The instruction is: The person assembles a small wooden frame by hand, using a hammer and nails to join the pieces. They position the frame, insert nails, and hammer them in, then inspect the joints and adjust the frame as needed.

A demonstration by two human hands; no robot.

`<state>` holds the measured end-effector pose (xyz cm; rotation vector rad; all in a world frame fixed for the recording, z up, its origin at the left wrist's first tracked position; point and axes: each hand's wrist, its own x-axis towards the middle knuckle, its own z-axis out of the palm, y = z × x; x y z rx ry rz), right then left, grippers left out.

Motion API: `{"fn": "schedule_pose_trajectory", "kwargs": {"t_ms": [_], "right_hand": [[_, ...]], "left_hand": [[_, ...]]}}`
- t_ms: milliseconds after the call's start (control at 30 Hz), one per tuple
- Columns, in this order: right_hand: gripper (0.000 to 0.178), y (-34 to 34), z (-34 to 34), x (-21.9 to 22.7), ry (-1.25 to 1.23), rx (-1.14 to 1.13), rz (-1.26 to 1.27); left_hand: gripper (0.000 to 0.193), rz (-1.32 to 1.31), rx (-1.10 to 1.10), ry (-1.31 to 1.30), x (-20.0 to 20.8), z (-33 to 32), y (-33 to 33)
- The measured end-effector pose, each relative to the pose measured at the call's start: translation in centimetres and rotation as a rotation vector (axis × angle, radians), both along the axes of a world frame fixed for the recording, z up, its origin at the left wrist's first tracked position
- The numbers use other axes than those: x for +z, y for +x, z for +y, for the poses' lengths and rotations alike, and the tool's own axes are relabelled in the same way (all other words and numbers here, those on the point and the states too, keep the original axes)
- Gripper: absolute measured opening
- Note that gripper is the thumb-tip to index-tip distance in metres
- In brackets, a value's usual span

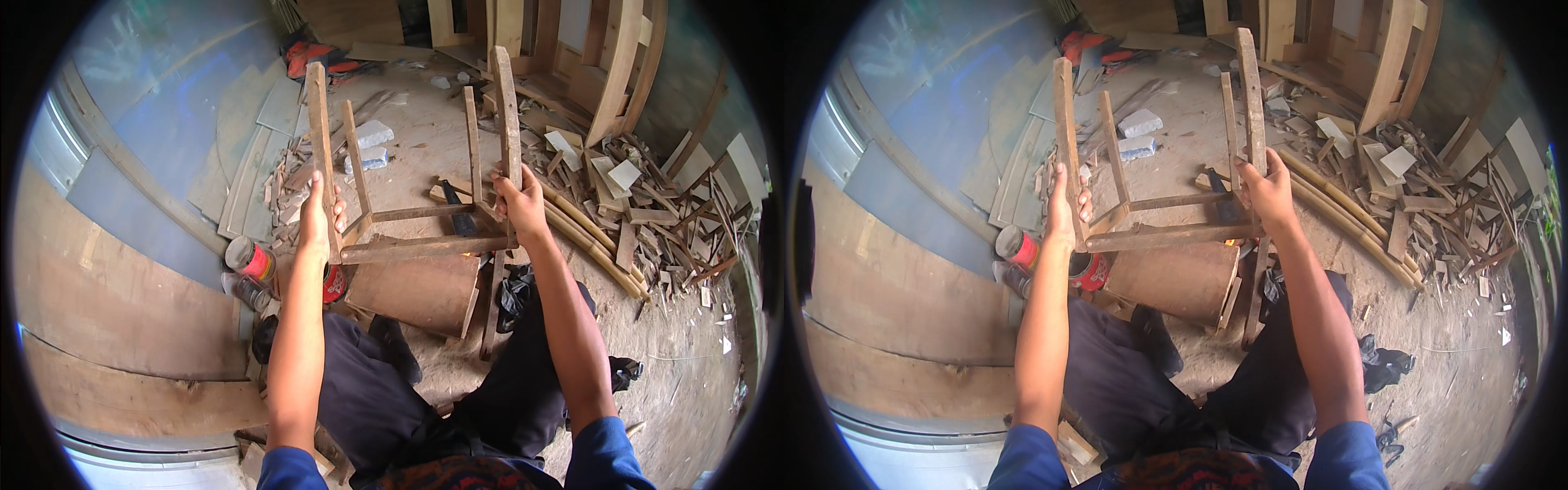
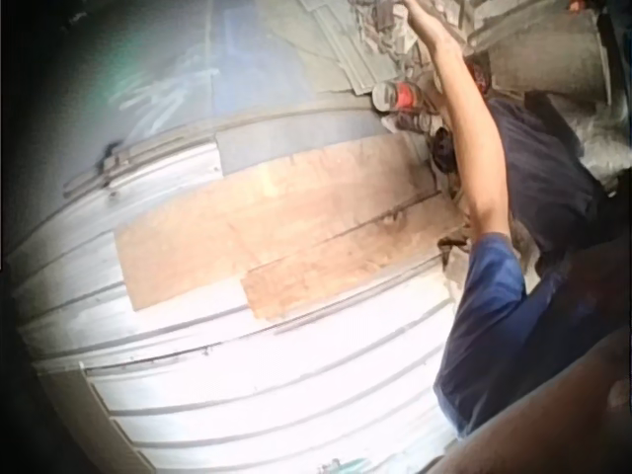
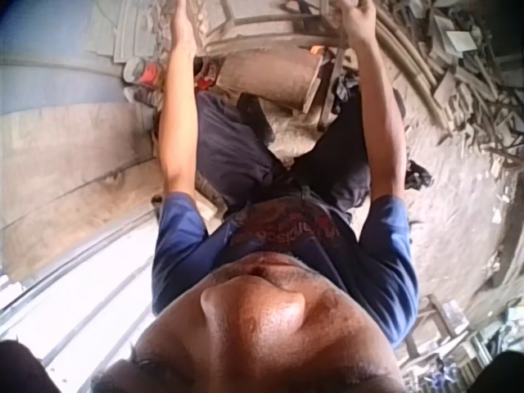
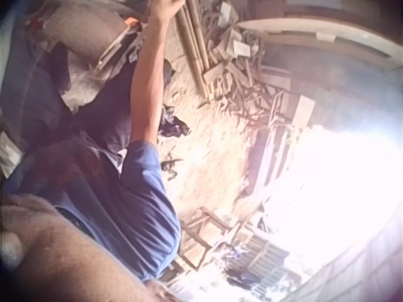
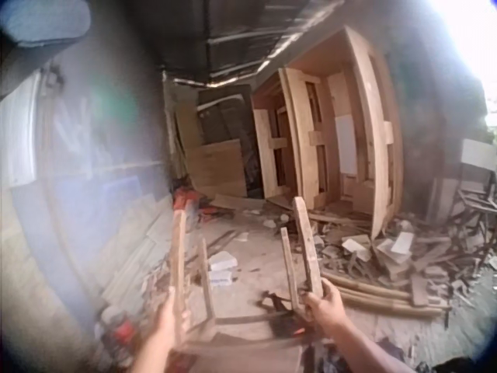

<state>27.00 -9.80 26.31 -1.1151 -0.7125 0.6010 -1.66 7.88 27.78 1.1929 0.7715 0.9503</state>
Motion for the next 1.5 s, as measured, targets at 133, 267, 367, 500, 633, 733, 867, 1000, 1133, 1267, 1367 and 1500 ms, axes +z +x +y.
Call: {"fn": "schedule_pose_trajectory", "kwargs": {"t_ms": [133, 267, 367, 500, 633, 733, 867, 1000, 1133, 1267, 1367, 1500], "right_hand": [[0.023, 0.3, 0.0, -0.3, -0.013, -0.028, -0.026], [0.023, 0.5, -0.3, 0.0, 0.039, -0.014, -0.015], [0.022, 0.8, -0.4, -0.1, 0.059, -0.033, -0.016], [0.021, -0.2, -0.6, -0.7, -0.051, -0.073, -0.043], [0.033, 0.0, -1.3, -0.6, -0.052, 0.082, -0.003], [0.037, 0.5, -1.9, -0.3, -0.123, 0.103, 0.021], [0.064, 1.3, -2.2, -0.1, -0.070, -0.483, -0.362], [0.084, 0.6, -2.8, 3.2, 0.152, -0.744, -1.036], [0.088, -2.8, -1.7, 6.6, 0.052, -0.576, -1.348], [0.072, -3.1, 1.1, 8.4, -0.277, -0.187, -1.392], [0.054, -2.4, 2.5, 8.3, -0.254, -0.001, -1.160], [0.049, -3.5, 2.3, 7.2, -0.253, -0.114, -0.926]], "left_hand": [[0.067, -0.030, 0.020, -0.015, 0.1, -0.3, 0.2], [0.066, -0.130, 0.070, 0.016, 0.2, -0.8, 0.8], [0.063, -0.120, 0.010, 0.042, 0.6, -0.5, 0.9], [0.053, 0.008, -0.010, 0.174, 1.3, 0.3, 0.7], [0.045, 0.168, -0.057, 0.340, 4.9, 0.9, 0.7], [0.045, 0.249, -0.097, 0.442, 8.2, 1.4, 1.1], [0.044, 0.443, -0.160, 0.752, 11.8, 2.2, 1.6], [0.052, 0.733, -0.129, 1.385, 16.4, 1.8, 2.7], [0.050, 1.277, -0.349, 1.517, 19.9, -0.2, 6.4], [0.045, 1.436, -0.503, 1.677, 20.0, -2.8, 7.7], [0.035, 1.393, -0.619, 1.752, 20.5, -2.1, 8.7], [0.027, 1.541, -0.565, 1.861, 21.4, -3.7, 9.5]]}}
